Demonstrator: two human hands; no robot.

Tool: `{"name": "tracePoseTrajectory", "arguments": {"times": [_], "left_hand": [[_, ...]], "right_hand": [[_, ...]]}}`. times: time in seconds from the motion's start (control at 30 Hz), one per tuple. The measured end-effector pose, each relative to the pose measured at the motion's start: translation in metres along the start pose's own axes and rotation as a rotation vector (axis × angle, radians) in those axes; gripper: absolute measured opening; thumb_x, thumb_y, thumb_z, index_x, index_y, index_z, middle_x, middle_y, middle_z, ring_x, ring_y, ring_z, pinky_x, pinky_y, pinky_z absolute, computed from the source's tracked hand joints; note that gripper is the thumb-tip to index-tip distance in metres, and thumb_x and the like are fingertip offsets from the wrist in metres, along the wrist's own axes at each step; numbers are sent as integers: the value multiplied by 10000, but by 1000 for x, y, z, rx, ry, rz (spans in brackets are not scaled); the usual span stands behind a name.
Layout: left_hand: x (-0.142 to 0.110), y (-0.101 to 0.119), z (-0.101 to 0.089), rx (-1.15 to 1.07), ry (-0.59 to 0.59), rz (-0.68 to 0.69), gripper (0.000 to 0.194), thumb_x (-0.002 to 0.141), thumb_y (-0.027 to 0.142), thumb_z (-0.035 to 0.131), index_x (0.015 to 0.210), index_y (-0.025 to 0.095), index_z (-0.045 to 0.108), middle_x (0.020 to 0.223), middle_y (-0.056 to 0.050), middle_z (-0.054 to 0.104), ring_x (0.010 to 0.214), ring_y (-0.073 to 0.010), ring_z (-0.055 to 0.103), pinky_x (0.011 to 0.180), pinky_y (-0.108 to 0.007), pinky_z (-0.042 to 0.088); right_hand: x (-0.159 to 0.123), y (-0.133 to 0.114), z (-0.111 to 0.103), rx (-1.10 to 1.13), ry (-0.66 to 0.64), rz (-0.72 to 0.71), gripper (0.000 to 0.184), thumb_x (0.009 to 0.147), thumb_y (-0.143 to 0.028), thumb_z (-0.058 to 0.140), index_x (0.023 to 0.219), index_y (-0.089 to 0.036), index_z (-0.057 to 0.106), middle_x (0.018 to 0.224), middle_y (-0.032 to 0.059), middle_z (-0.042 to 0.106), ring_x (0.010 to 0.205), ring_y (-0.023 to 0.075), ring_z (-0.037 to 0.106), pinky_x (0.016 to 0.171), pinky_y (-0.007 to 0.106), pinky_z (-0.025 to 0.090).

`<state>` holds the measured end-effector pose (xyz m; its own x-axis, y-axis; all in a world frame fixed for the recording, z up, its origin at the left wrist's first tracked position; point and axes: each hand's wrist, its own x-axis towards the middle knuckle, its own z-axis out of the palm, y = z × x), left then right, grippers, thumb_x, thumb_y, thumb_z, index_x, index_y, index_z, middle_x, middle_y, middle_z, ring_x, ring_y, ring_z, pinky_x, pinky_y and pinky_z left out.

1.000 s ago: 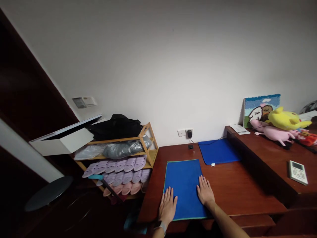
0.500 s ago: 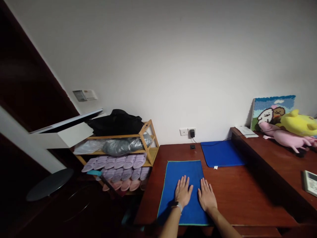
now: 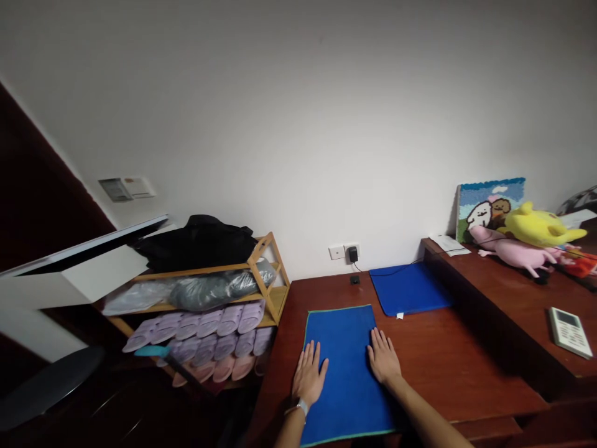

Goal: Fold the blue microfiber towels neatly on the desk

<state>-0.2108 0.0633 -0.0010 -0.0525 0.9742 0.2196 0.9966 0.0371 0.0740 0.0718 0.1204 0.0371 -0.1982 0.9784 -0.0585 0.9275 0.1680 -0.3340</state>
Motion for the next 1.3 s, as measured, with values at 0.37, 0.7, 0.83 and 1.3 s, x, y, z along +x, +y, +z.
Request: {"name": "tracePoseTrajectory", "arguments": {"times": [0.37,0.7,0.83,1.3], "left_hand": [[2,-4,-4,36,-36,1,683,1059,587,252,1617,204,344,1687,-107,345,1557,-274,326,1264,-503,314],[43,120,-3,-96,-13,236,632,1079,514,236,1632,215,300,1699,-77,318,1569,-241,297,1278,-475,306],[54,125,5,-106,-72,114,617,1070,523,249,1624,264,326,1693,-76,332,1569,-271,295,1271,-523,299],[41,8,-5,38,-48,-128,664,1070,534,244,1623,177,328,1705,-115,282,1578,-260,260,1284,-469,270]], "right_hand": [[14,5,8,13,11,-28,689,1033,-426,189,1641,-104,224,1720,53,186,1603,218,133,1308,429,94],[11,3,0,-28,-32,-31,694,1028,-421,176,1638,-92,202,1723,53,163,1606,216,111,1306,417,71],[10,2,0,-24,-31,-31,695,1030,-427,169,1638,-92,206,1721,48,166,1605,215,117,1307,420,76],[24,0,4,-10,-26,12,708,1043,-480,138,1645,-113,193,1725,35,165,1604,221,131,1310,437,104]]}}
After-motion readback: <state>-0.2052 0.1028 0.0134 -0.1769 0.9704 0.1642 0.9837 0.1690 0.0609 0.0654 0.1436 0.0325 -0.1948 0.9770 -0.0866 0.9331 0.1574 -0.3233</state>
